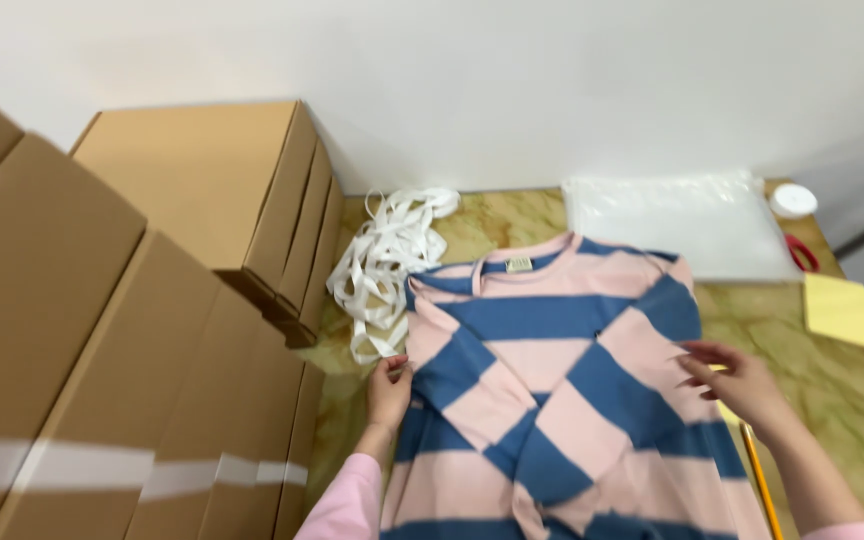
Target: The person writes on a sticky note attached to a cardboard box using a pencil, then lifts the box and places it on a stack. They then take a striped long-sleeved shirt from a clothing rack, lay it on the table, and fold it neatly.
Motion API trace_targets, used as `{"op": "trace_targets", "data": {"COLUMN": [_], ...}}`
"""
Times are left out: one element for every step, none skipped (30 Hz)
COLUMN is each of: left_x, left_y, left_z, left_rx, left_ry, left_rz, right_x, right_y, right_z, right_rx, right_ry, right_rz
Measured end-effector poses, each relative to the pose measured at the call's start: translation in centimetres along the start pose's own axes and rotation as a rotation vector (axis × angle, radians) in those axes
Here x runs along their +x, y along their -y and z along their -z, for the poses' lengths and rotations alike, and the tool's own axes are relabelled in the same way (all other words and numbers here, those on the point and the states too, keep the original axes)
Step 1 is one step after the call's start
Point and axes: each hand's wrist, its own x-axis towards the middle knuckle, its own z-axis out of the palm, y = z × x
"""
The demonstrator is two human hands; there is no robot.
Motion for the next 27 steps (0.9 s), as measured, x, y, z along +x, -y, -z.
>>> {"op": "trace_targets", "data": {"left_x": [1.6, 3.3, 5.1, 6.0, 6.9, 7.7, 9.1, 10.3, 11.4, 12.6, 13.7, 14.7, 15.4, 16.0, 16.4, 16.4, 16.2, 16.0, 14.7, 13.5, 12.3, 10.5, 8.7, 7.0, 5.0, 3.4, 1.7], "left_y": [-0.4, -0.9, -1.3, -3.3, -5.2, -7.1, -8.2, -9.2, -10.1, -10.4, -10.6, -10.8, -11.0, -11.2, -11.2, -11.7, -12.1, -12.6, -12.9, -13.3, -13.8, -13.8, -13.8, -14.0, -13.2, -12.5, -11.8], "left_z": [-0.7, -1.4, -2.2, -2.8, -3.4, -4.0, -4.6, -5.1, -5.7, -6.2, -6.7, -7.0, -7.2, -7.1, -6.9, -6.4, -5.9, -5.2, -4.3, -3.4, -2.3, -1.0, 0.4, 1.7, 2.9, 4.1, 5.3], "left_rx": [-0.007, 0.136, 0.279, 0.274, 0.394, 0.516, 0.512, 0.655, 0.797, 0.795, 0.873, 0.954, 0.954, 0.923, 0.892, 0.897, 0.717, 0.538, 0.544, 0.393, 0.241, 0.243, 0.2, 0.153, 0.153, 0.273, 0.393], "left_ry": [-0.007, -0.08, -0.155, -0.16, -0.183, -0.201, -0.202, -0.136, -0.068, -0.058, -0.053, -0.051, -0.042, -0.075, -0.108, -0.097, -0.128, -0.16, -0.152, -0.135, -0.119, -0.118, -0.037, 0.044, 0.043, 0.139, 0.235], "left_rz": [-0.002, -0.137, -0.27, -0.269, -0.358, -0.444, -0.441, -0.469, -0.497, -0.497, -0.509, -0.52, -0.522, -0.545, -0.568, -0.562, -0.539, -0.511, -0.502, -0.507, -0.51, -0.506, -0.441, -0.378, -0.375, -0.343, -0.31], "right_x": [2.4, 4.9, 7.5, 10.0, 12.7, 15.1, 16.6, 17.8, 18.9, 20.1, 21.2, 22.2, 23.2, 24.1, 24.8, 26.1, 27.3, 28.4, 26.3, 24.6, 22.7, 21.1, 19.5, 18.0, 17.6, 17.3, 17.1], "right_y": [0.1, 0.2, 0.2, -0.1, -0.4, -1.0, 0.0, 0.6, 1.2, 1.2, 1.2, 1.1, 1.1, 1.0, 0.8, -0.4, -1.7, -2.9, -2.3, -1.4, -0.4, -1.3, -2.3, -3.0, -6.0, -8.7, -11.5], "right_z": [0.0, -0.1, -0.2, -0.2, -0.2, -0.2, -0.4, -0.5, -0.7, -0.7, -0.7, -0.8, -0.7, -0.7, -0.7, -0.2, 0.3, 0.8, 1.2, 1.6, 1.9, 3.0, 4.1, 5.5, 7.0, 8.5, 10.1], "right_rx": [-0.004, -0.015, -0.025, -0.028, -0.093, -0.157, -0.162, -0.273, -0.384, -0.388, -0.425, -0.459, -0.461, -0.464, -0.466, -0.469, -0.468, -0.465, -0.469, -0.238, -0.003, -0.004, -0.05, -0.098, -0.1, -0.214, -0.327], "right_ry": [0.003, -0.096, -0.196, -0.195, -0.244, -0.294, -0.293, -0.289, -0.284, -0.289, -0.295, -0.298, -0.301, -0.236, -0.171, -0.167, -0.222, -0.276, -0.269, -0.219, -0.169, -0.166, -0.164, -0.163, -0.161, -0.07, 0.024], "right_rz": [0.009, -0.006, -0.02, -0.014, -0.012, -0.013, -0.011, -0.028, -0.046, -0.054, 0.006, 0.067, 0.06, 0.042, 0.024, 0.012, 0.098, 0.185, 0.174, 0.227, 0.278, 0.275, 0.275, 0.278, 0.277, 0.312, 0.343]}}
